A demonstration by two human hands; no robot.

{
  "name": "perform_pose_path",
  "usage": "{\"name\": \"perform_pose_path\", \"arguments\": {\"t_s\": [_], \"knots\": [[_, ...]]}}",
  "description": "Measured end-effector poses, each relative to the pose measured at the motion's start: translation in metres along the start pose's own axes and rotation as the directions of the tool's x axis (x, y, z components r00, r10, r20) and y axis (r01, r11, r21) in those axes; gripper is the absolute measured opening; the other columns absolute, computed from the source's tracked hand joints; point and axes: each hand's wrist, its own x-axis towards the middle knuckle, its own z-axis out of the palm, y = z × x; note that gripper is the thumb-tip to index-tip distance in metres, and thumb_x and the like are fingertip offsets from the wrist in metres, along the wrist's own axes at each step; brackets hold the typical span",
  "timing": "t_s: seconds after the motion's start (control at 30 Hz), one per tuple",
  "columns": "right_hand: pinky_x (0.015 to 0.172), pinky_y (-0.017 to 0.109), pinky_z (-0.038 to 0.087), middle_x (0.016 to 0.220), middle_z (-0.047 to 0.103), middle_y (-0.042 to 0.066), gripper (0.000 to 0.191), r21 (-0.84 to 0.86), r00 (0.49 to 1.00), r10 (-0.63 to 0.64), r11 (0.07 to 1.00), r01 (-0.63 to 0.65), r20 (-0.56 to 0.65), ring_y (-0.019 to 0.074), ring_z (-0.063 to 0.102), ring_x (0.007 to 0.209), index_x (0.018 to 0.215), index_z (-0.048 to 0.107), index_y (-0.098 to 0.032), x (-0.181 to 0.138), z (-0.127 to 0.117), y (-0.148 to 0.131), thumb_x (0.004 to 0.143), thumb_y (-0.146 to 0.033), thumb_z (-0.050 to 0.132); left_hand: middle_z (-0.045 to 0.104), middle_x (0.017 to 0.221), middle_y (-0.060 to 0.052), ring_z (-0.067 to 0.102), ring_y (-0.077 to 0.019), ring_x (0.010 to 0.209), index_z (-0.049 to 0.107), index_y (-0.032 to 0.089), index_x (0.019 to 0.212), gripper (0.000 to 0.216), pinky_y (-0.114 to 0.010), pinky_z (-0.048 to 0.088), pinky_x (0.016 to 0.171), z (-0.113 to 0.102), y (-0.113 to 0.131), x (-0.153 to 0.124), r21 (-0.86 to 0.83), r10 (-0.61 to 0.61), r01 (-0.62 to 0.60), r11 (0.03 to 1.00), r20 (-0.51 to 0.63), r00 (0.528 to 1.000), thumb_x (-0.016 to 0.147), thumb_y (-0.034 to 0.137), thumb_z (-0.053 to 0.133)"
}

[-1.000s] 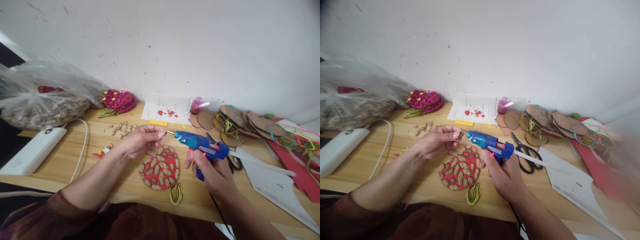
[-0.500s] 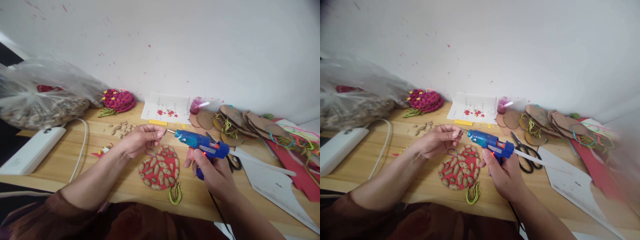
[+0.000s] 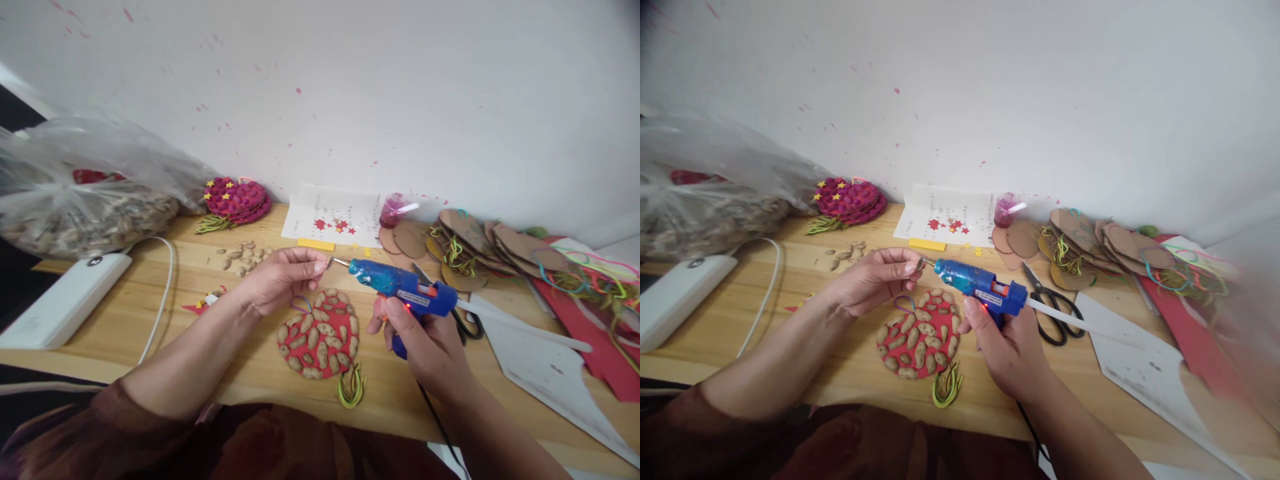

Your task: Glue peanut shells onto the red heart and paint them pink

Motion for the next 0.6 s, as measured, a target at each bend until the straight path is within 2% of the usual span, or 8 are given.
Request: {"name": "perform_pose_path", "arguments": {"t_s": [0.23, 0.47, 0.6], "knots": [[0.050, 0.026, 0.044, 0.059, 0.059, -0.001, 0.041, -0.002, 1.000, -0.001, 1.000, 0.001, 0.014, 0.0114, 0.057, 0.050, 0.081, 0.071, -0.019, 0.0010, -0.0012, 0.0017, 0.102, -0.052, 0.057, 0.067, 0.069, -0.001, 0.059, -0.0073, 0.058, 0.080, 0.012, 0.079, 0.036, -0.017, 0.049, 0.057, 0.0007, 0.0006, 0.0001, -0.013, 0.009, -0.010, 1.000, -0.014, 1.000, 0.057, 0.030, 0.101], [0.049, 0.026, 0.044, 0.066, 0.068, 0.002, 0.039, 0.006, 1.000, 0.015, 1.000, -0.015, -0.005, 0.0108, 0.057, 0.050, 0.082, 0.071, -0.019, 0.0010, -0.0011, 0.0027, 0.101, -0.051, 0.059, 0.068, 0.073, -0.002, 0.059, -0.0086, 0.061, 0.079, 0.013, 0.081, 0.032, -0.019, 0.049, 0.058, -0.0035, -0.0021, 0.0014, -0.037, -0.004, 0.005, 0.999, 0.010, 1.000, 0.062, 0.029, 0.099], [0.048, 0.025, 0.044, 0.071, 0.071, 0.001, 0.032, 0.033, 0.999, -0.046, 0.998, 0.045, 0.027, 0.0096, 0.057, 0.050, 0.086, 0.071, -0.020, -0.0010, -0.0006, 0.0006, 0.102, -0.046, 0.059, 0.067, 0.072, -0.001, 0.059, -0.0079, 0.063, 0.079, 0.013, 0.082, 0.032, -0.018, 0.050, 0.060, -0.0038, -0.0020, 0.0020, -0.082, 0.025, -0.023, 0.996, 0.025, 0.999, 0.062, 0.028, 0.099]]}}
